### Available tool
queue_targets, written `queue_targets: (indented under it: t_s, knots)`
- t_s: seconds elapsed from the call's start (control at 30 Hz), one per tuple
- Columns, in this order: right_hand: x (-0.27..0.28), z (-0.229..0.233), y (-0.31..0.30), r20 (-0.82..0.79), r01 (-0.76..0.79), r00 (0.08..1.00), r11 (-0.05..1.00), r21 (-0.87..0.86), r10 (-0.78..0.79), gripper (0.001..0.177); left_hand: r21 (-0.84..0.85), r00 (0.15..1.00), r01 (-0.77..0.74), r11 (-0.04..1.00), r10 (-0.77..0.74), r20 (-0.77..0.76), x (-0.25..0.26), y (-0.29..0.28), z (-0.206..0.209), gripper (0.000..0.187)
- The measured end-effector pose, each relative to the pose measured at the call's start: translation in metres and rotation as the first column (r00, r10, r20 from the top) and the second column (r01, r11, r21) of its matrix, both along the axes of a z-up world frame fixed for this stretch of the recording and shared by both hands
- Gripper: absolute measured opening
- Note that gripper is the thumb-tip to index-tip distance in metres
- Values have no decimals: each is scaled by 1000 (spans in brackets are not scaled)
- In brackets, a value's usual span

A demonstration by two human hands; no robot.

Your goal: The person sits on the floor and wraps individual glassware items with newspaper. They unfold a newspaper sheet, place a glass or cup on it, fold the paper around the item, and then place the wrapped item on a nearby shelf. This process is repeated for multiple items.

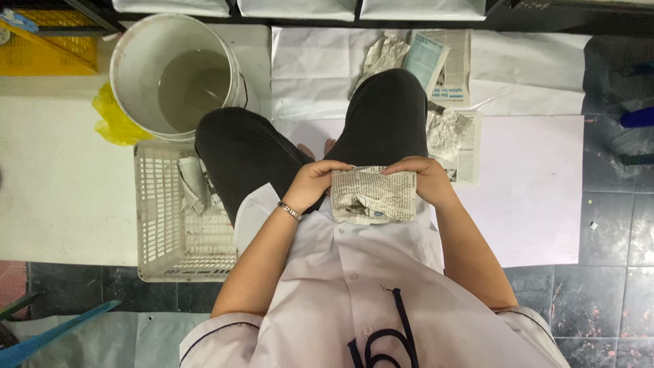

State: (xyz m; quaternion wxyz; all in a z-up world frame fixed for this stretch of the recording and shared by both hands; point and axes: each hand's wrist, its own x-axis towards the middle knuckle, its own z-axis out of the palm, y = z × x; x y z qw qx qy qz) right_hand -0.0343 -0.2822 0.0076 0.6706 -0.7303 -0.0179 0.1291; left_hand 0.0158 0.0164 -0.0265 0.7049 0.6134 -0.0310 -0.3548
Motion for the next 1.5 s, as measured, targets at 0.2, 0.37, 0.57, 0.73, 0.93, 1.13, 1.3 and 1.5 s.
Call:
queue_targets:
  t_s: [0.2,0.37,0.57,0.73,0.93,1.13,1.3,1.5]
  knots:
    - [-4,8,9,159,80,987,957,-278,-36,22,-209,999,35,977,-27,42,-3,4,11,51]
    - [-3,16,17,338,194,940,893,-406,-50,21,-143,981,-137,980,115,-153,-14,8,20,39]
    - [-5,17,22,495,231,869,889,-396,-5,29,-150,993,-90,985,78,-84,-33,23,-24,36]
    - [-5,23,25,560,268,828,868,-418,14,35,-95,996,-73,993,78,45,-37,8,11,51]
    - [-7,34,29,616,322,785,807,-495,65,28,59,989,-96,994,89,114,-41,-6,63,94]
    - [0,39,22,472,287,878,875,-390,-78,47,-8,959,-147,989,145,242,-46,-4,51,82]
    - [5,77,13,432,339,862,935,-103,-265,52,234,737,-200,951,-12,676,-42,2,74,63]
    - [20,141,46,483,-9,828,866,-499,286,56,456,481,-106,884,-356,801,-44,-6,106,80]
